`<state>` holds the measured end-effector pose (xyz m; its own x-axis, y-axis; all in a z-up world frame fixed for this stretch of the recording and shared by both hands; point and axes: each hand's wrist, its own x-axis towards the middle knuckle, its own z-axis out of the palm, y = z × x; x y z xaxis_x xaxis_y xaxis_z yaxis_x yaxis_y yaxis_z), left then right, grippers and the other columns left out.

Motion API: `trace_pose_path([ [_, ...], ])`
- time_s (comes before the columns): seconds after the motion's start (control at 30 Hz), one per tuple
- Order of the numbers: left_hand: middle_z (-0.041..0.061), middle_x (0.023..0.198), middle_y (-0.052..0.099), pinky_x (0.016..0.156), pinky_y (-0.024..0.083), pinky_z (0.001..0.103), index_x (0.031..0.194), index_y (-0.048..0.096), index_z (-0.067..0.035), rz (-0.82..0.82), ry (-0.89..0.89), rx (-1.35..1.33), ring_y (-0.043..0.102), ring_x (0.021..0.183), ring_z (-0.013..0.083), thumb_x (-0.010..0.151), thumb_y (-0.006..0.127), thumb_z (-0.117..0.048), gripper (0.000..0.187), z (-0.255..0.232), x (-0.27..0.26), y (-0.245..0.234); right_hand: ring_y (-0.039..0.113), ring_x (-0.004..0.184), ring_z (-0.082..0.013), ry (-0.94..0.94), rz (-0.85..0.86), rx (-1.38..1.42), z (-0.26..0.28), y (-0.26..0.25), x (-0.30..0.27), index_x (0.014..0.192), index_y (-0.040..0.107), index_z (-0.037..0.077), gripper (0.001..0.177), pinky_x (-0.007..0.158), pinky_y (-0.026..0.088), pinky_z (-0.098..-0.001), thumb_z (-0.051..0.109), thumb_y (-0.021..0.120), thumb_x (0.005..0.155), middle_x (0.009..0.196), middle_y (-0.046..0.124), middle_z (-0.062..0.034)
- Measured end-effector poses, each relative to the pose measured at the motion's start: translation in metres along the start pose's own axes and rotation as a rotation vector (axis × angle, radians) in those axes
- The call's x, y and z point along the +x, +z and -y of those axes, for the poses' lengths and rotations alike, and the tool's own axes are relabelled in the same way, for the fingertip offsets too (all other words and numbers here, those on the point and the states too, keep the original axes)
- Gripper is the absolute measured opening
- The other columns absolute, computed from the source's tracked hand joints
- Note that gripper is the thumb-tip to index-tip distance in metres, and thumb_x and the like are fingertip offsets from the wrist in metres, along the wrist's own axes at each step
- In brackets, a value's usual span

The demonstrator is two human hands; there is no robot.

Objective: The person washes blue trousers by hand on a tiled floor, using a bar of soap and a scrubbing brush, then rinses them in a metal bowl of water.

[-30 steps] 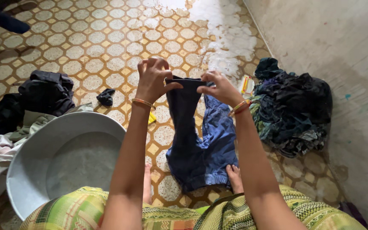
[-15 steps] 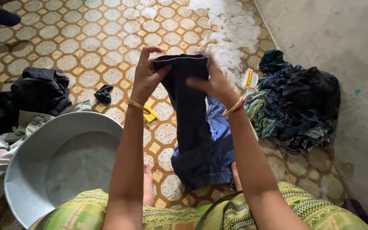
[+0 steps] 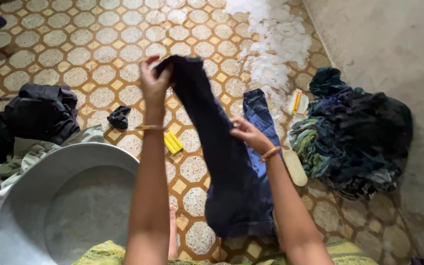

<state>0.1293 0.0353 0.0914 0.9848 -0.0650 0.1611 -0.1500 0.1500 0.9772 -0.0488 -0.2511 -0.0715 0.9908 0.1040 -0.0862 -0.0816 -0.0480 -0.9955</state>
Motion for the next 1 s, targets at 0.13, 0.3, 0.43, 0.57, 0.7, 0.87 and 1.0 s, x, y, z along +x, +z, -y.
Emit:
trace_pose_path([
  [0.13, 0.03, 0.156, 0.036, 0.119, 0.031, 0.047, 0.154, 0.026, 0.006, -0.002, 0.216, 0.329, 0.035, 0.146, 0.0409, 0.096, 0.073, -0.03, 0.083, 0.175, 0.022, 0.027, 0.067, 0.106, -0.0257, 0.034, -0.616, -0.447, -0.102, -0.001, 0.03, 0.129, 0.062, 0.005, 0.052, 0.093, 0.053, -0.0367, 0.034, 0.077, 0.088, 0.114, 0.072, -0.0132],
  [0.3, 0.016, 0.086, 0.076, 0.076, 0.059, 0.042, 0.095, 0.079, -0.011, 0.049, -0.276, 0.689, 0.076, 0.082, 0.0318, 0.089, 0.068, -0.035, 0.026, 0.366, -0.116, 0.017, 0.071, 0.106, -0.0333, 0.32, -0.608, -0.751, -0.196, -0.006, -0.01, 0.122, 0.067, 0.009, 0.05, 0.091, 0.056, -0.0425, 0.042, 0.076, 0.085, 0.116, 0.073, -0.0163],
  [0.43, 0.015, 0.087, 0.077, 0.077, 0.058, 0.044, 0.089, 0.076, -0.008, -0.07, -0.405, 0.697, 0.075, 0.083, 0.0331, 0.08, 0.077, -0.043, 0.036, 0.398, -0.173, 0.024, 0.069, 0.109, -0.0361, 0.296, -0.619, -0.836, -0.215, -0.002, -0.022, 0.12, 0.07, 0.01, 0.047, 0.092, 0.055, -0.0442, 0.044, 0.075, 0.087, 0.118, 0.073, -0.0166],
  [0.57, 0.022, 0.085, 0.073, 0.073, 0.055, 0.049, 0.094, 0.069, 0.0, -0.121, -0.341, 0.868, 0.07, 0.081, 0.0409, 0.075, 0.084, -0.045, 0.052, 0.391, -0.17, 0.033, 0.069, 0.106, -0.0376, 0.399, -0.669, -0.838, -0.215, 0.007, -0.018, 0.12, 0.069, 0.011, 0.049, 0.09, 0.055, -0.0461, 0.048, 0.073, 0.088, 0.115, 0.074, -0.0169],
  [0.7, 0.022, 0.09, 0.073, 0.076, 0.055, 0.05, 0.093, 0.072, -0.003, 0.074, -0.249, 0.842, 0.07, 0.084, 0.0412, 0.085, 0.073, -0.035, 0.033, 0.379, -0.161, 0.016, 0.071, 0.104, -0.0389, 0.462, -0.725, -0.77, -0.209, 0.008, -0.017, 0.119, 0.07, 0.011, 0.046, 0.089, 0.057, -0.0462, 0.049, 0.069, 0.093, 0.111, 0.074, -0.0197],
  [0.87, 0.022, 0.096, 0.073, 0.085, 0.055, 0.047, 0.099, 0.066, -0.003, -0.087, -0.351, 0.836, 0.071, 0.092, 0.0395, 0.093, 0.066, -0.03, 0.028, 0.371, -0.176, 0.005, 0.069, 0.105, -0.0414, 0.601, -0.711, -0.747, -0.206, 0.017, -0.019, 0.116, 0.07, 0.011, 0.039, 0.088, 0.055, -0.0489, 0.043, 0.066, 0.095, 0.11, 0.073, -0.0211],
  [1.0, 0.02, 0.118, 0.063, 0.095, 0.049, 0.049, 0.116, 0.058, -0.002, -0.094, -0.106, 1.009, 0.06, 0.113, 0.0365, 0.089, 0.069, -0.026, 0.037, 0.335, -0.165, 0.023, 0.068, 0.098, -0.0409, 0.418, -0.674, -0.852, -0.19, 0.018, -0.019, 0.111, 0.067, 0.008, 0.037, 0.083, 0.054, -0.0486, 0.039, 0.068, 0.091, 0.108, 0.072, -0.0185],
])
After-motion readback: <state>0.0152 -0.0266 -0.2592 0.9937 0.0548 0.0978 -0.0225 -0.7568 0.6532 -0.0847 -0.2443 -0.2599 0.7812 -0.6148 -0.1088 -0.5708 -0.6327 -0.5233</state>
